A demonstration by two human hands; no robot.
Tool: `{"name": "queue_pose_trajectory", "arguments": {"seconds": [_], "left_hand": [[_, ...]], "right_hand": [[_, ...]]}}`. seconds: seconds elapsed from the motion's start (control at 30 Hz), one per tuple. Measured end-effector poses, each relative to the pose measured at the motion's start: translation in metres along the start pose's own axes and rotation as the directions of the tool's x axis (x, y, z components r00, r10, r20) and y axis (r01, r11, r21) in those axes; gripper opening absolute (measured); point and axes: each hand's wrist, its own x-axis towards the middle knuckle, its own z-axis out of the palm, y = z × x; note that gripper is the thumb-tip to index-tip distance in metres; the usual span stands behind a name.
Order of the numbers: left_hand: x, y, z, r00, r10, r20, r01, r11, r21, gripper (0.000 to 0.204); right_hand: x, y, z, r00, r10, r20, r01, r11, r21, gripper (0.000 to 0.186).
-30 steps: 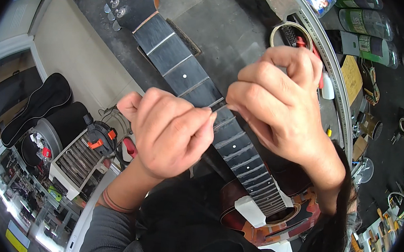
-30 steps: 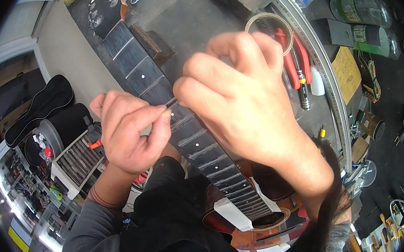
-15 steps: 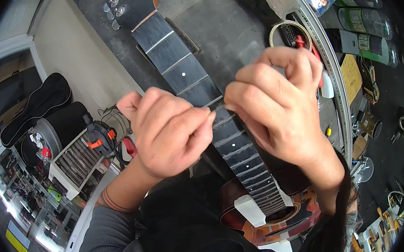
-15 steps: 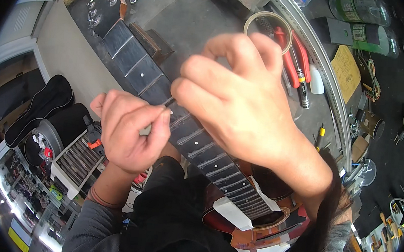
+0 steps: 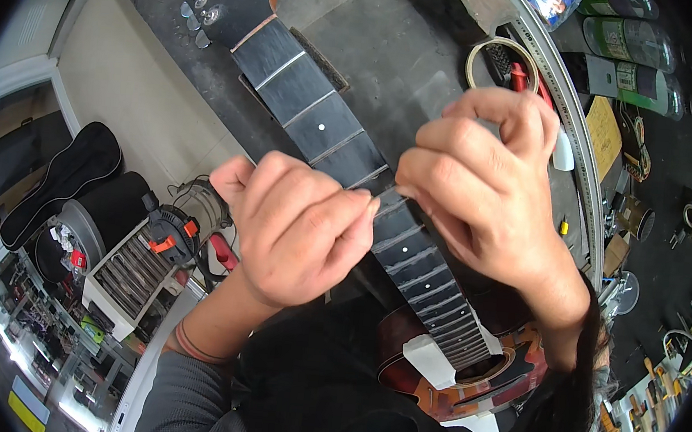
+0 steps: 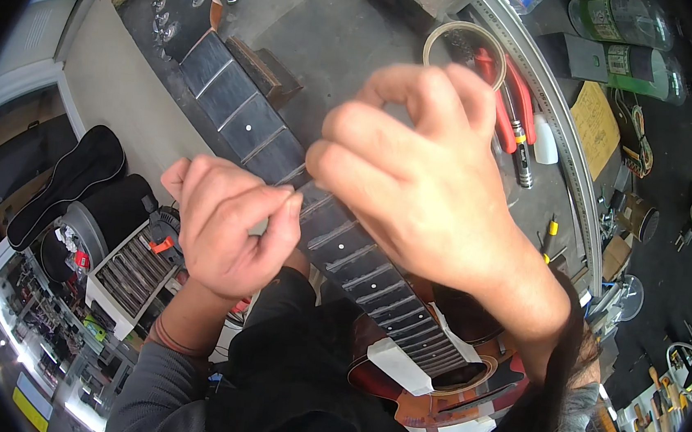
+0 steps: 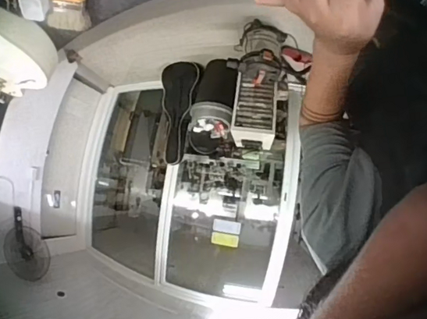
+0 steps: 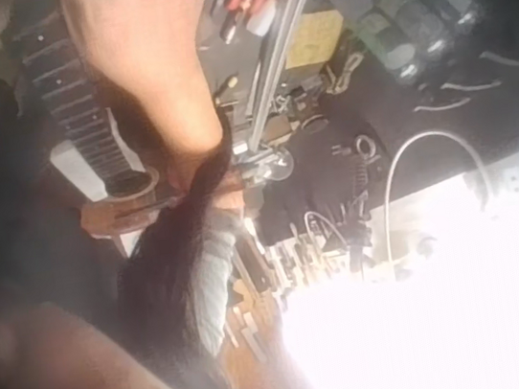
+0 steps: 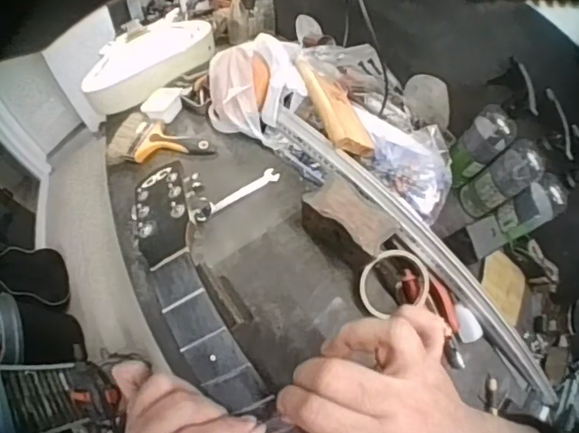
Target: The person works on the fretboard of a red acoustic guitar, using a small metal file to smooth the frets and a sanding block to clean the fretboard surface. The person also uses a brush to sweep away debris from the instrument.
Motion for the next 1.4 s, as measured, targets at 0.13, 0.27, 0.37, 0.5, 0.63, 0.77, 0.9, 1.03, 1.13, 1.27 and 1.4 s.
{"name": "queue_pose_trajectory", "arguments": {"seconds": [0.13, 0.27, 0.37, 0.5, 0.63, 0.77, 0.9, 1.03, 1.13, 1.27, 1.4], "left_hand": [[0.004, -0.006, 0.001, 0.999, 0.014, -0.033, -0.013, 1.000, 0.016, 0.036], [-0.004, 0.007, -0.001, 1.000, -0.006, 0.007, 0.006, 1.000, 0.012, 0.035], [-0.007, 0.014, -0.002, 0.999, -0.010, 0.045, 0.011, 1.000, -0.028, 0.032], [0.001, 0.002, 0.002, 1.000, -0.012, -0.005, 0.012, 1.000, -0.025, 0.031], [0.000, -0.003, 0.002, 0.999, -0.006, -0.033, 0.006, 1.000, 0.000, 0.031], [-0.011, 0.008, -0.005, 0.999, 0.005, 0.033, -0.006, 1.000, 0.016, 0.033], [-0.011, 0.008, -0.006, 0.999, -0.003, 0.038, 0.004, 1.000, -0.018, 0.032], [-0.004, -0.004, 0.000, 1.000, -0.004, -0.031, 0.005, 1.000, 0.001, 0.031], [-0.005, -0.003, -0.003, 1.000, -0.007, -0.023, 0.007, 1.000, 0.023, 0.031], [-0.015, 0.009, -0.008, 1.000, -0.009, 0.030, 0.009, 1.000, -0.008, 0.033], [-0.013, 0.003, -0.006, 1.000, -0.007, 0.022, 0.008, 0.999, -0.031, 0.035]], "right_hand": [[0.006, 0.003, 0.002, 1.000, 0.004, -0.027, -0.004, 1.000, 0.002, 0.029], [-0.004, 0.001, -0.003, 1.000, 0.007, 0.000, -0.007, 0.999, 0.040, 0.030], [-0.013, -0.003, -0.007, 0.999, 0.015, 0.032, -0.016, 0.999, 0.033, 0.031], [-0.002, -0.003, -0.001, 1.000, 0.020, 0.014, -0.020, 1.000, 0.005, 0.030], [0.003, -0.001, 0.002, 1.000, 0.015, -0.012, -0.015, 1.000, 0.022, 0.030], [-0.011, -0.008, -0.002, 1.000, 0.012, 0.019, -0.013, 0.999, 0.045, 0.030], [-0.013, -0.012, -0.004, 0.999, 0.017, 0.039, -0.019, 0.999, 0.043, 0.029], [0.004, -0.010, 0.002, 1.000, 0.019, -0.011, -0.019, 1.000, -0.022, 0.029], [0.004, -0.007, 0.005, 1.000, -0.003, -0.023, 0.003, 1.000, -0.012, 0.028], [-0.011, -0.014, -0.006, 0.999, -0.009, 0.053, 0.008, 1.000, 0.021, 0.028], [-0.006, -0.014, -0.003, 0.999, -0.019, 0.036, 0.019, 1.000, -0.011, 0.027]]}}
